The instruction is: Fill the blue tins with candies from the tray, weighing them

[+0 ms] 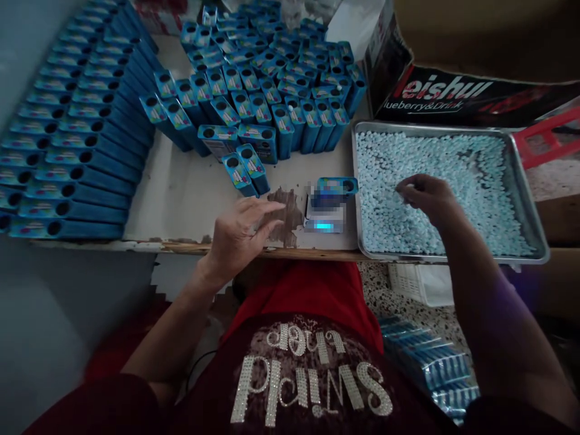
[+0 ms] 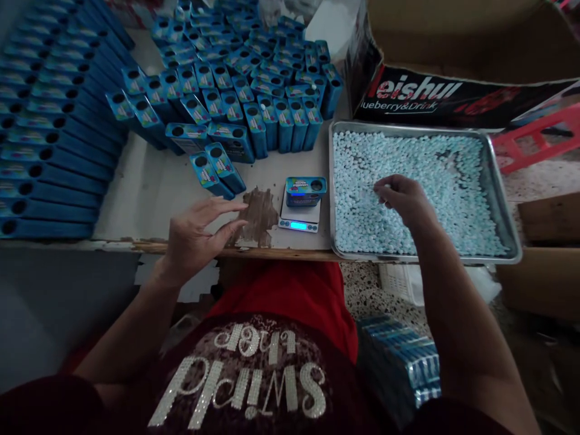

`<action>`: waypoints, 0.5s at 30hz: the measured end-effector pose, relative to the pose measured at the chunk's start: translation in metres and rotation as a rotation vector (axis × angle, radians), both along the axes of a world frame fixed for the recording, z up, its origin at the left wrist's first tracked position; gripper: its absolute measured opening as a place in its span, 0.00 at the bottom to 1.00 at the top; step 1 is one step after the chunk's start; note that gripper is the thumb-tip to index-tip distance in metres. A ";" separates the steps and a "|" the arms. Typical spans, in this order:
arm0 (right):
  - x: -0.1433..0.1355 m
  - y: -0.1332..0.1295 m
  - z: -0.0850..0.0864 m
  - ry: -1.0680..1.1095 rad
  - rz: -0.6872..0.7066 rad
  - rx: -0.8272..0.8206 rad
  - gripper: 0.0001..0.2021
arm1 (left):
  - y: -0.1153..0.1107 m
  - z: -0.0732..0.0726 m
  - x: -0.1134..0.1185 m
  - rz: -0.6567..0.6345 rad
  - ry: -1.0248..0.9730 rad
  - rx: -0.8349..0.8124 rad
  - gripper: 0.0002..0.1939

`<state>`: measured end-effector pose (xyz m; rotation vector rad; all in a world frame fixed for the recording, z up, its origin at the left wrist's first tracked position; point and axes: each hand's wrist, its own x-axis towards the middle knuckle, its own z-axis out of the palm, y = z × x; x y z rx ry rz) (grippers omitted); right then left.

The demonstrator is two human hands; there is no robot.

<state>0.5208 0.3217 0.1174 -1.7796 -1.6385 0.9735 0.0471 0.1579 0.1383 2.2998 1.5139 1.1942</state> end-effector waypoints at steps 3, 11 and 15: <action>0.005 -0.007 0.015 0.268 -0.110 -0.110 0.11 | 0.003 -0.004 0.006 -0.051 -0.010 -0.021 0.13; -0.013 -0.024 0.033 0.602 -0.132 -0.392 0.19 | 0.014 0.007 0.028 -0.013 -0.023 -0.033 0.15; -0.028 -0.035 0.030 0.620 -0.091 -0.350 0.17 | 0.014 0.009 0.029 0.007 -0.091 -0.061 0.18</action>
